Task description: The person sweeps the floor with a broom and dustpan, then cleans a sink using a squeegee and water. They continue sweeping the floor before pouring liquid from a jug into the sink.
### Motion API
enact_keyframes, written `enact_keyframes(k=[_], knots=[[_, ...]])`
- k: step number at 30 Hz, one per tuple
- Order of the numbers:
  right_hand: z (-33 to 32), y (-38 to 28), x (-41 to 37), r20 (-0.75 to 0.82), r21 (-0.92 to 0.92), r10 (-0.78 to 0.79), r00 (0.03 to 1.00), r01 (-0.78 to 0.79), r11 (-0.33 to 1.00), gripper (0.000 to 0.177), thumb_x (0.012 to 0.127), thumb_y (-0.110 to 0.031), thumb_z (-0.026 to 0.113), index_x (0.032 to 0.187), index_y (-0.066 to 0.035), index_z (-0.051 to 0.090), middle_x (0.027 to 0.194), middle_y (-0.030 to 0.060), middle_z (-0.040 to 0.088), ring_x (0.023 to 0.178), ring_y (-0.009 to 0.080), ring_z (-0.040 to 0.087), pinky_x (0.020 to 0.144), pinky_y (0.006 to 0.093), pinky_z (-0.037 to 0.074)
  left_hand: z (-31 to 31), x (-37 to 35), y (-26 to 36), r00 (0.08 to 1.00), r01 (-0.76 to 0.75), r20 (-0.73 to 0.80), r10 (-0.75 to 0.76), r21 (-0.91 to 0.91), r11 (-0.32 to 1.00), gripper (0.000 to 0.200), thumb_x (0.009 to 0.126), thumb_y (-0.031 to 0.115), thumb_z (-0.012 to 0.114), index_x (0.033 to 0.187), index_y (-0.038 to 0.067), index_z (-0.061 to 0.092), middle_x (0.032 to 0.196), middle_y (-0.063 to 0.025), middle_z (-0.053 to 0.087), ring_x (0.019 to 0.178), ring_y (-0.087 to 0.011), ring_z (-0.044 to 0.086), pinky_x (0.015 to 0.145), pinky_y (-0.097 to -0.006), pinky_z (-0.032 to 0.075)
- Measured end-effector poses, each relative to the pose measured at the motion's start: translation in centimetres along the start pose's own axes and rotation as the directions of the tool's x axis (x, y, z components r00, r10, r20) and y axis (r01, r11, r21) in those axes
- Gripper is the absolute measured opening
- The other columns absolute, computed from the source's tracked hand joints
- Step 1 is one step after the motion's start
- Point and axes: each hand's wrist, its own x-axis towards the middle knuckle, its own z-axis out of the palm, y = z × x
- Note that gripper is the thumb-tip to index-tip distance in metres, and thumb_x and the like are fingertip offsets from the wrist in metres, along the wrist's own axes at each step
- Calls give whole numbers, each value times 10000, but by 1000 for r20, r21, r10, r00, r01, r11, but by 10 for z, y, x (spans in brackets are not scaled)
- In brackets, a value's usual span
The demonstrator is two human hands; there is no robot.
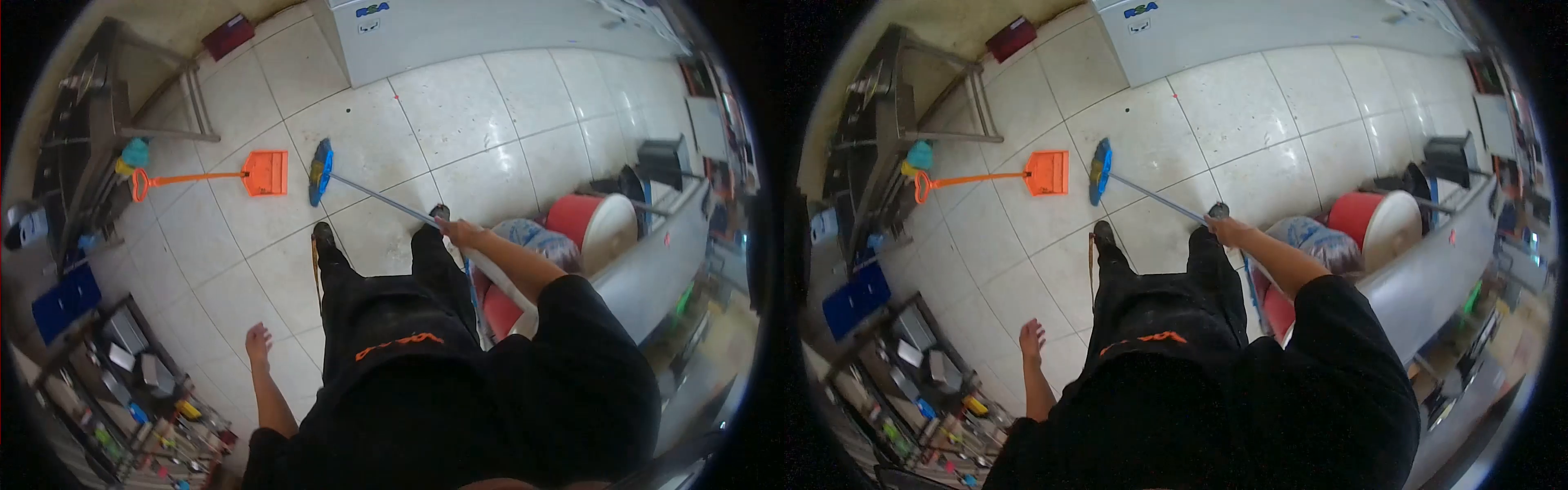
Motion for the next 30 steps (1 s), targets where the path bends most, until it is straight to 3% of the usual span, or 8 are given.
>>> enact_keyframes(k=[4,6,9,12,16,24,28,30], knots=[[-40,82,-40,137,-290,102,985,-59,955,799,886,-89,507,1575,-184,114,1075,214,689,885,409,692,787,506,549,75,-95,-97,974,145,175,-147,25,989,341,993,374,542,1256,164,591,1032,-9,663,850,-157,627,703,-341,495],[-73,127,-72,150,-435,155,976,-76,897,811,890,-88,502,1579,-216,93,1072,241,684,895,402,697,780,524,549,115,-124,-131,863,188,448,-233,143,972,336,1005,358,527,1283,178,580,1067,-4,662,884,-159,627,733,-352,494],[-148,198,-113,166,-568,286,944,-145,810,718,972,-219,502,1576,-271,118,1122,254,667,987,411,680,873,509,538,172,-196,-49,789,191,496,-361,361,913,338,1003,332,526,1305,189,570,1103,1,655,933,-160,625,770,-352,484],[-212,282,-160,67,-715,201,977,-94,693,700,977,-125,413,1577,-293,94,1106,261,670,974,371,691,835,488,547,183,-191,-48,874,305,406,-268,-28,952,357,997,312,527,1328,182,559,1130,-5,644,976,-163,620,805,-339,475],[-324,312,-212,-24,-750,379,925,-267,605,643,986,-195,455,1558,-346,202,1102,215,682,956,368,698,824,488,564,189,-185,3,985,60,159,-67,44,997,442,977,381,583,1339,130,544,1165,-40,628,1033,-188,605,848,-383,475],[-430,237,-258,-177,-866,504,846,-377,328,607,980,-153,428,1543,-319,270,1065,161,706,948,336,705,805,454,572,210,-155,15,959,54,276,-56,15,998,380,977,344,588,1304,149,572,1147,-19,631,1004,-167,604,820,-346,474],[-458,167,-278,-42,-852,528,848,-306,425,568,978,-147,431,1528,-229,316,1096,213,684,973,381,682,833,466,556,230,-106,6,918,180,354,-179,28,983,308,964,301,572,1235,163,624,1010,4,667,861,-132,636,674,-286,480],[-464,134,-276,7,-798,288,957,-169,578,529,994,-172,420,1516,-208,339,1078,236,680,916,415,681,836,472,551,235,-78,12,914,213,350,-208,23,977,318,967,308,565,1239,151,619,1016,-2,667,864,-137,637,681,-295,482]])
